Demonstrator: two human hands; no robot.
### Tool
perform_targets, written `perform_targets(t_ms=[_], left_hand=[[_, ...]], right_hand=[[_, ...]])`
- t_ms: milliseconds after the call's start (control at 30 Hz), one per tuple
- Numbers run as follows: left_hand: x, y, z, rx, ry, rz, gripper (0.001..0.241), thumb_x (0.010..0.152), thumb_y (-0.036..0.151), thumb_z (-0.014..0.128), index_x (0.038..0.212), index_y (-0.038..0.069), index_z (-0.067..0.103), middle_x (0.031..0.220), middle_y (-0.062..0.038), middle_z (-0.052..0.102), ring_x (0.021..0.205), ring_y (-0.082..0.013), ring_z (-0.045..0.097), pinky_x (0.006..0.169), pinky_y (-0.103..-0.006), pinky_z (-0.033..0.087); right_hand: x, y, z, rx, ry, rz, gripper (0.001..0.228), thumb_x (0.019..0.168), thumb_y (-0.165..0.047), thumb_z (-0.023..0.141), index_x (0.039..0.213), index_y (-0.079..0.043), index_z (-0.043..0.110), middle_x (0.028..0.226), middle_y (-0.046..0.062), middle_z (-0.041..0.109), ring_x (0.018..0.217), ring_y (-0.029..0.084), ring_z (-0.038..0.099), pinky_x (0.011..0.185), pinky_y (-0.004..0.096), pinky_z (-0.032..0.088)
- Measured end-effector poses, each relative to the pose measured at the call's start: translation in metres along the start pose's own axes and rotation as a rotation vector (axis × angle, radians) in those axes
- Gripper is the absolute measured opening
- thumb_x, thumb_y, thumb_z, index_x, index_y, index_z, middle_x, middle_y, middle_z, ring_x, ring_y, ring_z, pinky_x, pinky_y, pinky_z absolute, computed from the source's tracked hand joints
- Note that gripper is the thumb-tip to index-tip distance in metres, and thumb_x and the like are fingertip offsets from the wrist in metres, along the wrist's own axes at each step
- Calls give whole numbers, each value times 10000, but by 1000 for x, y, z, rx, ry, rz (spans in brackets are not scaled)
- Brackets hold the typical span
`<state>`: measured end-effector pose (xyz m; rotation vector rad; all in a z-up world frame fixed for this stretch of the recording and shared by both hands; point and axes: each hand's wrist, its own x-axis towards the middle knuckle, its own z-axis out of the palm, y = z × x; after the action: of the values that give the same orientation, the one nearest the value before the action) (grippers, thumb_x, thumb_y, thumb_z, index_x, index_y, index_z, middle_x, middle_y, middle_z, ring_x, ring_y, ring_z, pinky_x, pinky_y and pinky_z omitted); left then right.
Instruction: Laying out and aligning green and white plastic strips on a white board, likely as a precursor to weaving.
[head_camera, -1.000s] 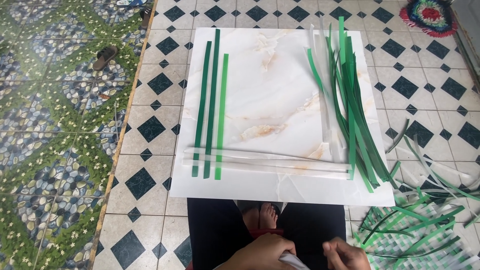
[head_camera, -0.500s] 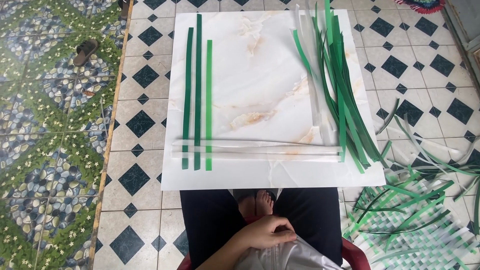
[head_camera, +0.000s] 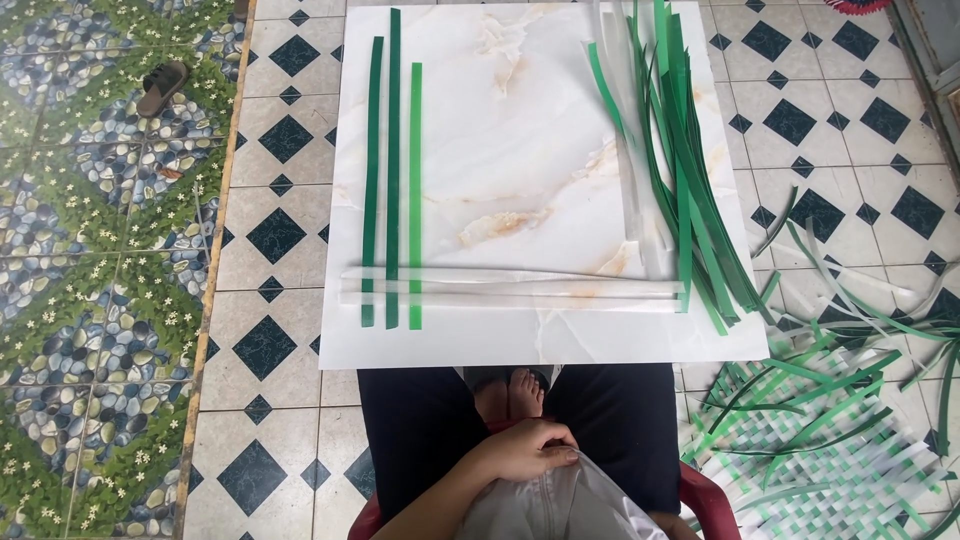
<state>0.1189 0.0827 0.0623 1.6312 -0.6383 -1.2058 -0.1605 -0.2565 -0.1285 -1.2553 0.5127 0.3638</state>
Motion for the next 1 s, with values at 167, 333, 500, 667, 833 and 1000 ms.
perform_targets(t_ms=[167, 333, 500, 667, 833, 1000], left_hand=[[0, 4, 1, -13, 44, -92, 248, 1022, 331, 497, 968, 106, 585, 882, 10, 584, 842, -110, 553, 764, -254, 427], [-10, 33, -6, -52, 44, -247, 360, 989, 492, 478, 933, 152, 582, 830, 66, 558, 811, -64, 525, 753, -226, 398], [-15, 42, -5, 53, 46, -237, 460, 808, 570, 620, 1013, 160, 593, 1016, 28, 647, 967, -89, 590, 786, -235, 449], [-16, 46, -3, 82, 74, -173, 461, 799, 531, 658, 1021, 137, 565, 927, 21, 604, 840, -102, 544, 696, -259, 413], [-16, 41, 0, 93, 112, -99, 406, 819, 465, 684, 985, 117, 556, 947, 3, 614, 863, -127, 559, 726, -267, 416], [-16, 42, -1, 105, 93, -108, 413, 840, 457, 667, 1010, 98, 558, 960, -21, 618, 873, -149, 573, 737, -273, 424]], right_hand=[[91, 63, 10, -104, -13, -69, 452, 799, -87, 594, 1243, -5, 629, 1380, 169, 453, 1279, 239, 422, 1082, 390, 285], [-45, -232, 186, -862, 56, -432, 716, 828, -739, 378, 914, -131, 745, 793, 5, 665, 695, 100, 674, 660, 244, 502], [-42, -242, 168, -981, -152, -240, 912, 694, -833, 513, 1345, -197, 563, 1345, -19, 632, 1299, 145, 569, 1061, 345, 415], [-28, -228, 153, -1034, -319, -229, 636, 827, -672, 582, 1316, -267, 614, 1265, -17, 572, 1206, 102, 612, 963, 255, 450], [-19, -217, 136, -1013, -420, -63, 638, 781, -715, 513, 1276, -340, 658, 1298, -48, 558, 1176, 99, 629, 947, 288, 452], [7, -144, 169, -599, 770, -1049, 863, 979, -615, 196, 550, 23, 589, 475, 113, 546, 402, 184, 563, 468, 266, 496]])
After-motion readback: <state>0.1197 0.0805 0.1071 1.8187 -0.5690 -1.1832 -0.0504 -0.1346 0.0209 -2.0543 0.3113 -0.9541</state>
